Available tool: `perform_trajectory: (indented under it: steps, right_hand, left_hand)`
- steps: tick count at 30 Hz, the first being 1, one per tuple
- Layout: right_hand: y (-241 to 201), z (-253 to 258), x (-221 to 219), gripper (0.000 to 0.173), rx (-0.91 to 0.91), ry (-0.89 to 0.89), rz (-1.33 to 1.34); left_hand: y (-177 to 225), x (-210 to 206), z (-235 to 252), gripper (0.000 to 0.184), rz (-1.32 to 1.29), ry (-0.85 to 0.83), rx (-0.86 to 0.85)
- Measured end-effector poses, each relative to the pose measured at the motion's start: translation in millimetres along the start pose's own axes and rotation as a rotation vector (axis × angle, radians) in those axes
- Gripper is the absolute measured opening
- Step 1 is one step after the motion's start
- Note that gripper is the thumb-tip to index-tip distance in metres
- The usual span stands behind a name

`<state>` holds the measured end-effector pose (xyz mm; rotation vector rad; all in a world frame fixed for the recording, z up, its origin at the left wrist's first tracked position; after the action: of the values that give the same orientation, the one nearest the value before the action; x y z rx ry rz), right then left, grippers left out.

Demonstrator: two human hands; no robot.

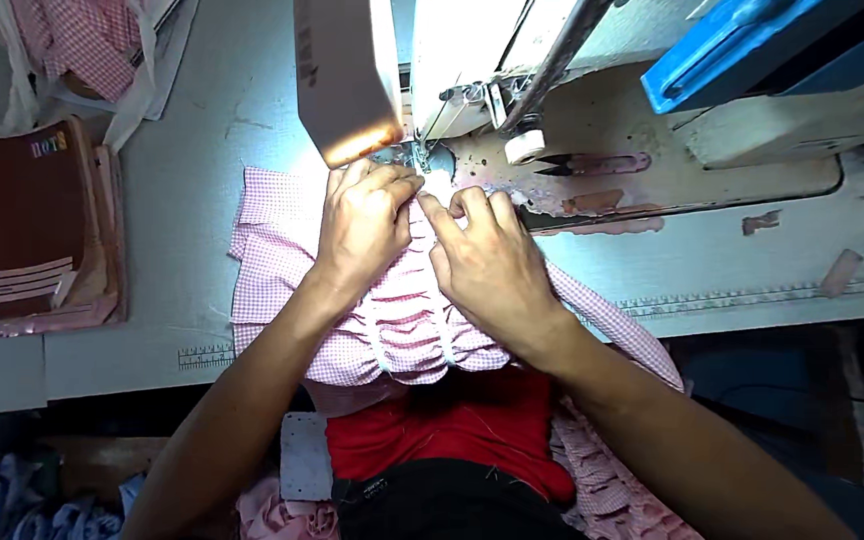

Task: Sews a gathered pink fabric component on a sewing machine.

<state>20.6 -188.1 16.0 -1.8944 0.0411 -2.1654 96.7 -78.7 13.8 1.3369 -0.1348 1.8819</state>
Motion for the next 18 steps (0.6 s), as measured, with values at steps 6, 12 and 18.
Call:
perform_trajectory:
  steps: [6,12,18]
  right_hand:
    - [0.9,-1.3,1.6,0.053,-0.011,0.0,0.0]
    - [1.5,-1.6,1.7,0.051,-0.029,0.0,-0.002]
    - [1.1,-1.8,-0.1,0.051,-0.038,0.023,-0.002]
  left_hand:
    - [-2.8,-1.7,-2.6,0.035,-0.041,-0.035,0.058]
    - [0.1,-2.4,-4.5,0.035,-0.031,-0.064,0.067]
    - [0.7,-2.1,-4.6,0.035,-0.035,-0.082,0.051]
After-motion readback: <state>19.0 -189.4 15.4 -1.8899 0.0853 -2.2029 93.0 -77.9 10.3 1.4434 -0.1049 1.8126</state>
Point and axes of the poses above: each hand's wrist, its own z-axis towards the middle knuckle, its own x-axis out of the back of the hand, y = z × x, the point moved 7 cm from there along z, towards the middle knuckle, and after that the axes turned 3 degrees about y, right-handed, at the moved point
